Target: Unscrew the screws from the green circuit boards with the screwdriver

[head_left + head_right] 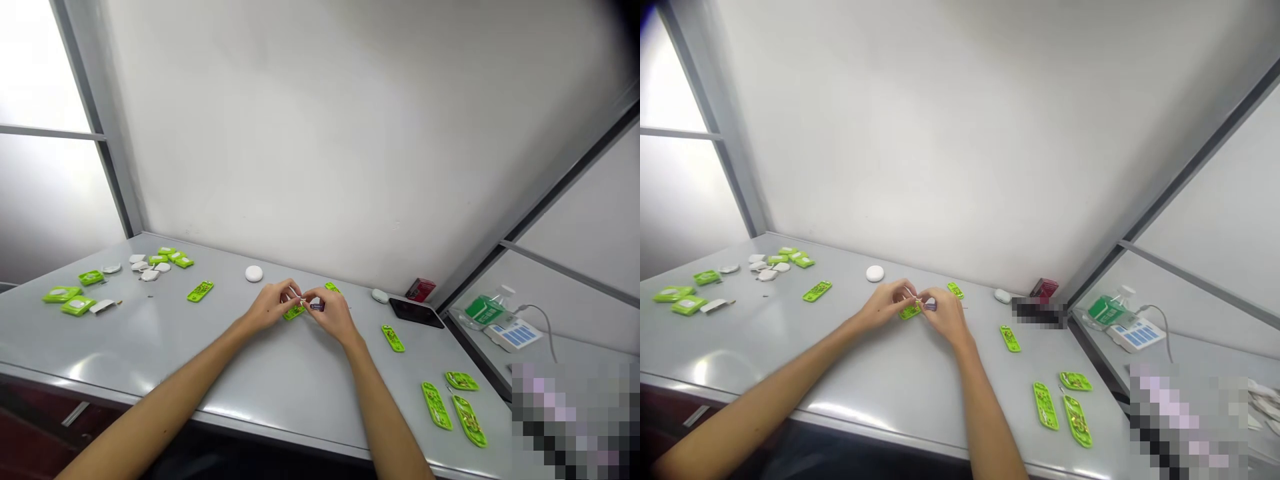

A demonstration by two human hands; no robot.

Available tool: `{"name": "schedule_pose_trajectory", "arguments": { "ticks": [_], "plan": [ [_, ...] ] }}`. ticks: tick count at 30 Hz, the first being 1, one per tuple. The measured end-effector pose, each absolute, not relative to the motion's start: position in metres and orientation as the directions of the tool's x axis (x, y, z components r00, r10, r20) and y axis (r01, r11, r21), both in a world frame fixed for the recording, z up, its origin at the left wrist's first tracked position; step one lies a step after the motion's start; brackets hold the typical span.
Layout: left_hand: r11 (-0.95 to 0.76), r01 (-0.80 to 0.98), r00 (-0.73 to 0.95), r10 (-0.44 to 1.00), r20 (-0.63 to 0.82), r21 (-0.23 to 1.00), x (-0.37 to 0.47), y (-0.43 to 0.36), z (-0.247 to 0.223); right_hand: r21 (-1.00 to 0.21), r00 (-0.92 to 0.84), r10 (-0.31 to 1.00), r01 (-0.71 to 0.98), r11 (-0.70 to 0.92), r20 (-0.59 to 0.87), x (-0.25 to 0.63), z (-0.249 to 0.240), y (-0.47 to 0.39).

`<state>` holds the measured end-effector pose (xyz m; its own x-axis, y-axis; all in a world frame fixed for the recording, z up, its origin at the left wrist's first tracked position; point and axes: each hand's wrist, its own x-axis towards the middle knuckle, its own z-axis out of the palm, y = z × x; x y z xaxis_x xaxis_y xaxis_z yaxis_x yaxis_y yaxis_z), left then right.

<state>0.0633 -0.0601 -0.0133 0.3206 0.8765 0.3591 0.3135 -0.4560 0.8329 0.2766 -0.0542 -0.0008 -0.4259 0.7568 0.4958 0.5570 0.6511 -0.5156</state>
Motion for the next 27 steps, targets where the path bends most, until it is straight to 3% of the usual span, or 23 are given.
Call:
{"name": "schedule_pose_trajectory", "arguments": {
  "ticks": [27],
  "plan": [
    [-0.454,0.378,0.357,0.875,0.326,0.807,0.0631,-0.0625,-0.013,-0.48,-0.431,0.762,0.597,0.643,0.484,0.2754,-0.0032,-0.0523]
  ]
}}
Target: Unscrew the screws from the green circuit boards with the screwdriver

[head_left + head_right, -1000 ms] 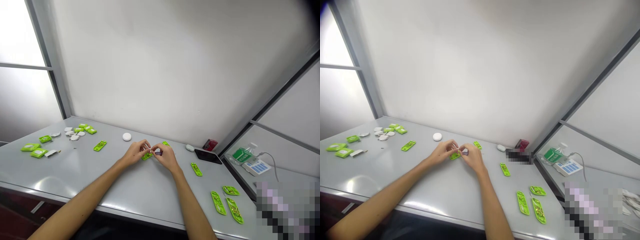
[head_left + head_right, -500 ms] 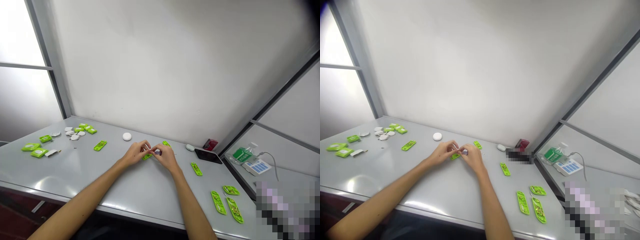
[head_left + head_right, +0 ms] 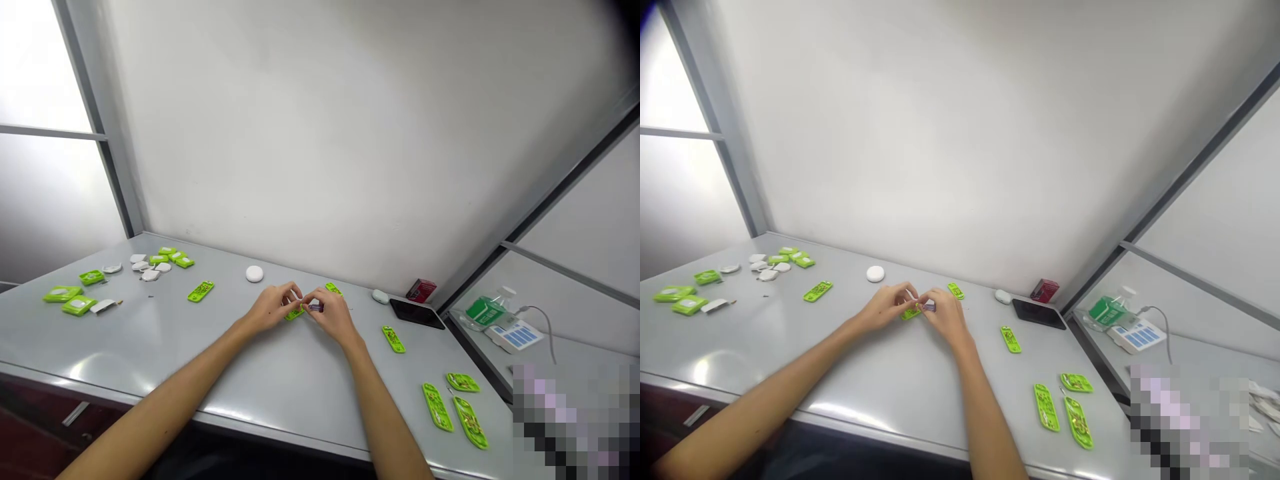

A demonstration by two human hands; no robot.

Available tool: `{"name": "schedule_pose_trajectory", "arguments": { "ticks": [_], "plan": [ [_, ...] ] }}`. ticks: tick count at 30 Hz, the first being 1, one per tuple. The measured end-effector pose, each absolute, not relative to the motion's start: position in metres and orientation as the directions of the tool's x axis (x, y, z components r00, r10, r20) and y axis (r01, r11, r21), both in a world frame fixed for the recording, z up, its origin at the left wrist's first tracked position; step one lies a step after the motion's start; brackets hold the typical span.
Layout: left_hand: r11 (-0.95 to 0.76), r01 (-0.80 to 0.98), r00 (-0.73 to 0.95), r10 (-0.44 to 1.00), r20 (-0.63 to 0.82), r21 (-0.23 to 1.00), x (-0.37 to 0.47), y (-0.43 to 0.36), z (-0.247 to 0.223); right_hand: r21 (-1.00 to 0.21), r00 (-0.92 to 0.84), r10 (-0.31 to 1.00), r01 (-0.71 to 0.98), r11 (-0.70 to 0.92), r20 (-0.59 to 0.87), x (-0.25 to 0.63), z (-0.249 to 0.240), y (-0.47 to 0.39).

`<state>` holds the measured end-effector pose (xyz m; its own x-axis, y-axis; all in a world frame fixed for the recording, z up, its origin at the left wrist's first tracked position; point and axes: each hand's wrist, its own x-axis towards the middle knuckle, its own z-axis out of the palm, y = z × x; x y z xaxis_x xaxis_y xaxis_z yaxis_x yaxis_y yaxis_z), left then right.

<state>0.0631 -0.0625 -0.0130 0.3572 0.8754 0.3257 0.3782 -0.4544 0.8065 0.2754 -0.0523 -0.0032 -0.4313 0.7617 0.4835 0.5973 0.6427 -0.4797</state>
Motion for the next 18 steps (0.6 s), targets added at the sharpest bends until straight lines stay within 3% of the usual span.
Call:
{"name": "schedule_pose_trajectory", "arguments": {
  "ticks": [7,18],
  "plan": [
    [-0.462,0.381,0.368,0.871,0.327,0.801,0.0628,-0.0642,-0.0094,-0.514,-0.408,0.749,0.55,0.658,0.522,0.2756,-0.0015,-0.053],
    [-0.477,0.385,0.289,0.875,0.388,0.79,0.0629,-0.0572,-0.0135,-0.729,-0.365,0.83,0.407,0.55,0.422,0.2762,0.002,-0.0519]
  ]
}}
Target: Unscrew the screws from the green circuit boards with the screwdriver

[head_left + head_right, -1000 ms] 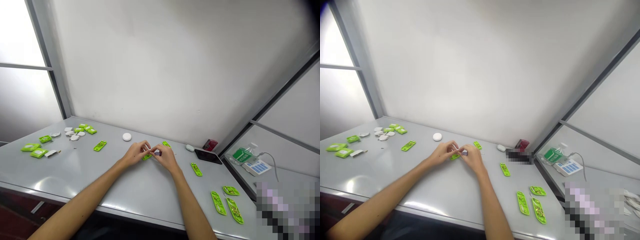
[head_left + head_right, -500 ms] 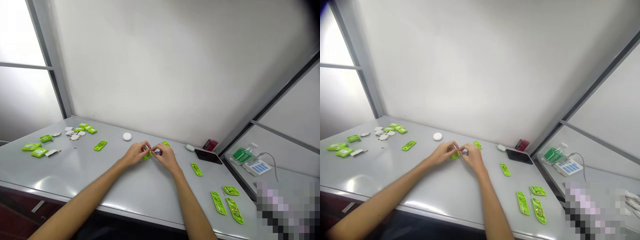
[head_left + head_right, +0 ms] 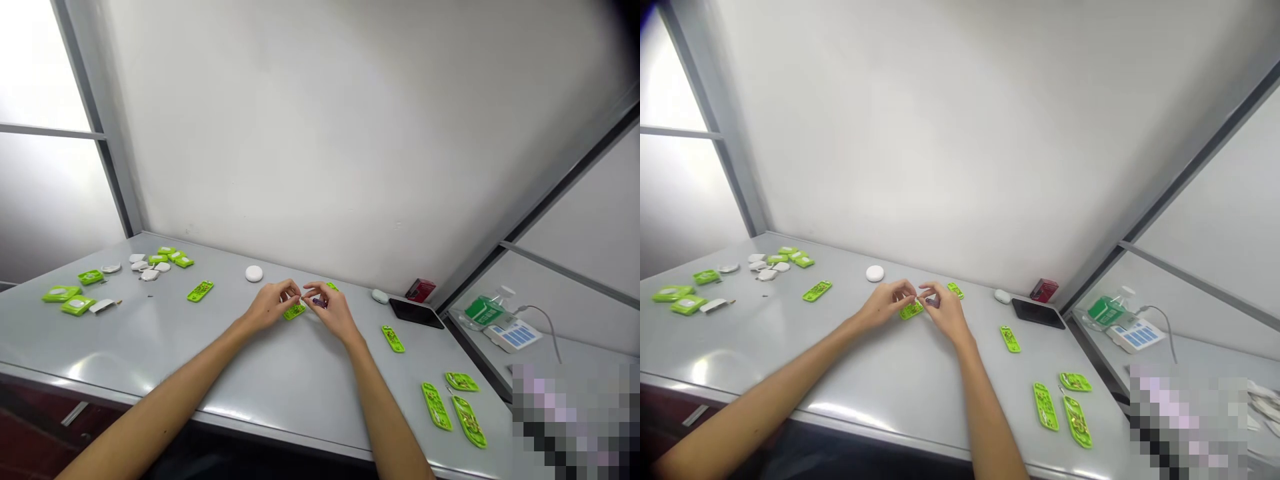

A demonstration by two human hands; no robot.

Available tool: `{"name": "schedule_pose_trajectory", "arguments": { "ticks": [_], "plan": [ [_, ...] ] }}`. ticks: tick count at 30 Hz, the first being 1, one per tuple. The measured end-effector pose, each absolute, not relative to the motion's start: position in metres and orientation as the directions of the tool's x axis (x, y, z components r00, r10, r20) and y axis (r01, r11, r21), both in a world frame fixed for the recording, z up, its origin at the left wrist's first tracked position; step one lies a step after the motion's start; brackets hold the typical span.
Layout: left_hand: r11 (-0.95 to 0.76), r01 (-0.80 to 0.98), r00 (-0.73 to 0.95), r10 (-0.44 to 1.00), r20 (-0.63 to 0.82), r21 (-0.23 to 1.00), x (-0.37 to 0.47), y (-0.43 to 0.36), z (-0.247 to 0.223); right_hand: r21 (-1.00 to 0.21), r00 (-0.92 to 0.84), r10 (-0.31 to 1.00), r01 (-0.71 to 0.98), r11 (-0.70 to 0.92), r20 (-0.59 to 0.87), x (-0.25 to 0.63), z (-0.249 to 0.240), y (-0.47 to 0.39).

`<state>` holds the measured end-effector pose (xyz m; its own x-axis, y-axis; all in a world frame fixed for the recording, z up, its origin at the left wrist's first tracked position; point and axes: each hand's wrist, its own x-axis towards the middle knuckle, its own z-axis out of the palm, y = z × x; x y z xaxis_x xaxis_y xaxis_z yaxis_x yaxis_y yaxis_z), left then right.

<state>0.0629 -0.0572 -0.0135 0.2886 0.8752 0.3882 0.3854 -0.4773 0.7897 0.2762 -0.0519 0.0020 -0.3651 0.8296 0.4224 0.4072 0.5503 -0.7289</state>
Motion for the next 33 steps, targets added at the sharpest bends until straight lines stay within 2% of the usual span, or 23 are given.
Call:
{"name": "schedule_pose_trajectory", "arguments": {
  "ticks": [6,15,20,28,31,33],
  "plan": [
    [-0.461,0.363,0.274,0.884,0.38,0.81,0.0644,-0.0583,-0.0116,-0.699,-0.394,0.816,0.432,0.57,0.422,0.2732,0.0032,-0.0547],
    [-0.475,0.339,0.276,0.875,0.397,0.812,0.064,-0.0571,-0.013,-0.706,-0.313,0.831,0.439,0.555,0.459,0.2723,-0.0005,-0.0508],
    [-0.468,0.323,0.301,0.875,0.379,0.823,0.0631,-0.0585,-0.0138,-0.65,-0.358,0.823,0.504,0.568,0.442,0.2737,-0.0006,-0.0526],
    [-0.447,0.343,0.334,0.88,0.338,0.826,0.0624,-0.059,-0.0119,-0.663,-0.371,0.834,0.508,0.55,0.407,0.2724,-0.0015,-0.0521],
    [-0.435,0.453,0.315,0.895,0.318,0.778,0.0604,-0.0599,-0.0107,-0.64,-0.366,0.836,0.537,0.549,0.409,0.274,-0.0021,-0.0507],
    [-0.428,0.591,0.3,0.903,0.307,0.683,0.0574,-0.0611,-0.0108,-0.613,-0.346,0.841,0.577,0.54,0.415,0.2756,-0.0017,-0.0502]
  ]
}}
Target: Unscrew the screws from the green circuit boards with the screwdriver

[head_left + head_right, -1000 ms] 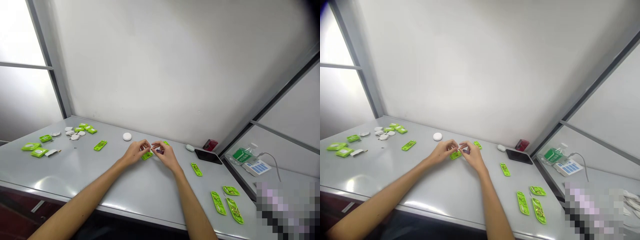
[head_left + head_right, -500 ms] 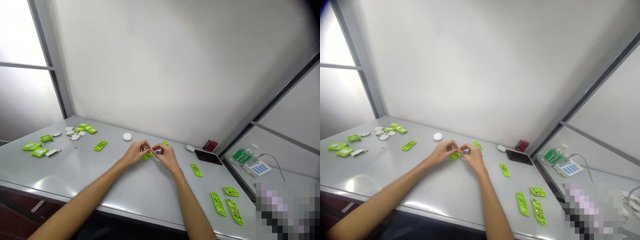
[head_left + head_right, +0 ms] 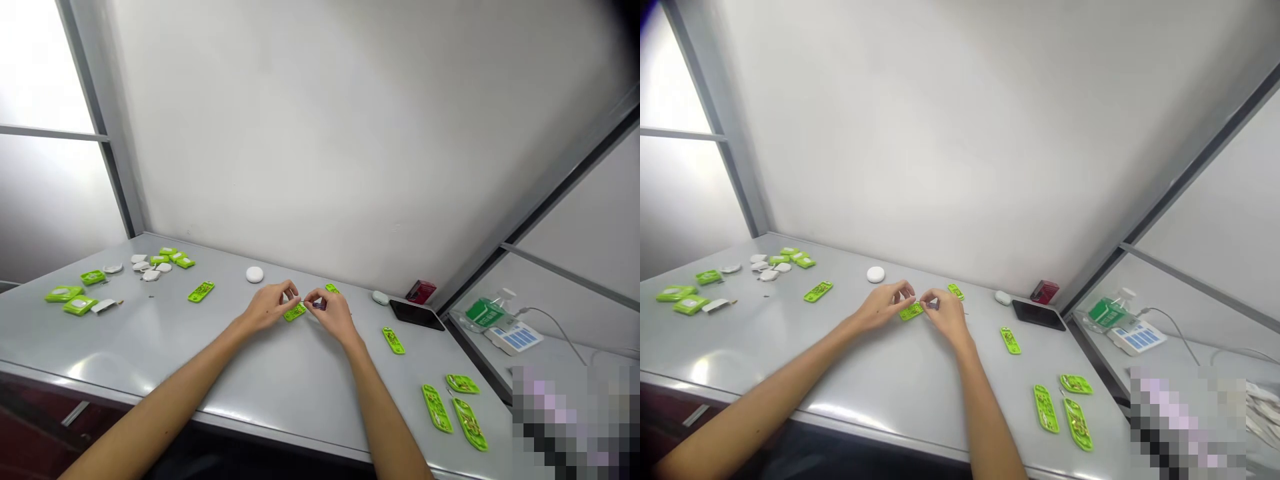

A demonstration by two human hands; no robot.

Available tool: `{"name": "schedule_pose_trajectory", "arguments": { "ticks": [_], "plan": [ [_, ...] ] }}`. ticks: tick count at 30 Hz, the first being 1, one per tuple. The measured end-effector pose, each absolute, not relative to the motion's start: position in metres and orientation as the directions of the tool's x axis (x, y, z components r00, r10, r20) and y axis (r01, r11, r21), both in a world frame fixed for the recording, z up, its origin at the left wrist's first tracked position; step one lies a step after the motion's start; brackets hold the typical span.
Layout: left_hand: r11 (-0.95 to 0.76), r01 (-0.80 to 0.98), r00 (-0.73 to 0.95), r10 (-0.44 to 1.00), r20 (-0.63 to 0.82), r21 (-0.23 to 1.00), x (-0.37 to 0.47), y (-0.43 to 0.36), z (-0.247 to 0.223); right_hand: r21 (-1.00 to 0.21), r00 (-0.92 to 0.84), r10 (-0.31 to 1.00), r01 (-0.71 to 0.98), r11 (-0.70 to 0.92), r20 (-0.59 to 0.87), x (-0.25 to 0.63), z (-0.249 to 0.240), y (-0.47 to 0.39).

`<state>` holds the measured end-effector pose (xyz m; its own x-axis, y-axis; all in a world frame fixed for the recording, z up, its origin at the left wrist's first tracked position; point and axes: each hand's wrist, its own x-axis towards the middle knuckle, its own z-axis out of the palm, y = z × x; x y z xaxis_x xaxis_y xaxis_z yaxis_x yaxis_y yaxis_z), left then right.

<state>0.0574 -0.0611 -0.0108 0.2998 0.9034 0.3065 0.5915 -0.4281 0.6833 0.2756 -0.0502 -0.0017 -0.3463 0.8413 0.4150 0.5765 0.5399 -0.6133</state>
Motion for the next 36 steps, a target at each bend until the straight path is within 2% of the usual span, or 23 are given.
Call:
{"name": "schedule_pose_trajectory", "arguments": {
  "ticks": [3,6,12,21,36],
  "plan": [
    [-0.427,0.721,0.337,0.904,0.263,0.545,0.053,-0.062,-0.013,-0.593,-0.33,0.86,0.624,0.509,0.39,0.277,-0.001,-0.05],
    [-0.466,0.73,0.426,0.882,0.201,0.5,0.051,-0.061,-0.016,-0.63,-0.353,0.877,0.61,0.481,0.327,0.276,-0.001,-0.051],
    [-0.541,0.655,0.542,0.823,0.171,0.527,0.052,-0.057,-0.017,-0.712,-0.414,0.88,0.545,0.444,0.232,0.275,-0.006,-0.052],
    [-0.544,0.569,0.504,0.823,0.262,0.617,0.052,-0.057,-0.018,-0.702,-0.348,0.909,0.588,0.402,0.229,0.272,-0.008,-0.052],
    [-0.545,0.546,0.476,0.827,0.3,0.637,0.051,-0.055,-0.02,-0.682,-0.303,0.931,0.637,0.358,0.205,0.262,-0.009,-0.057]
  ]
}}
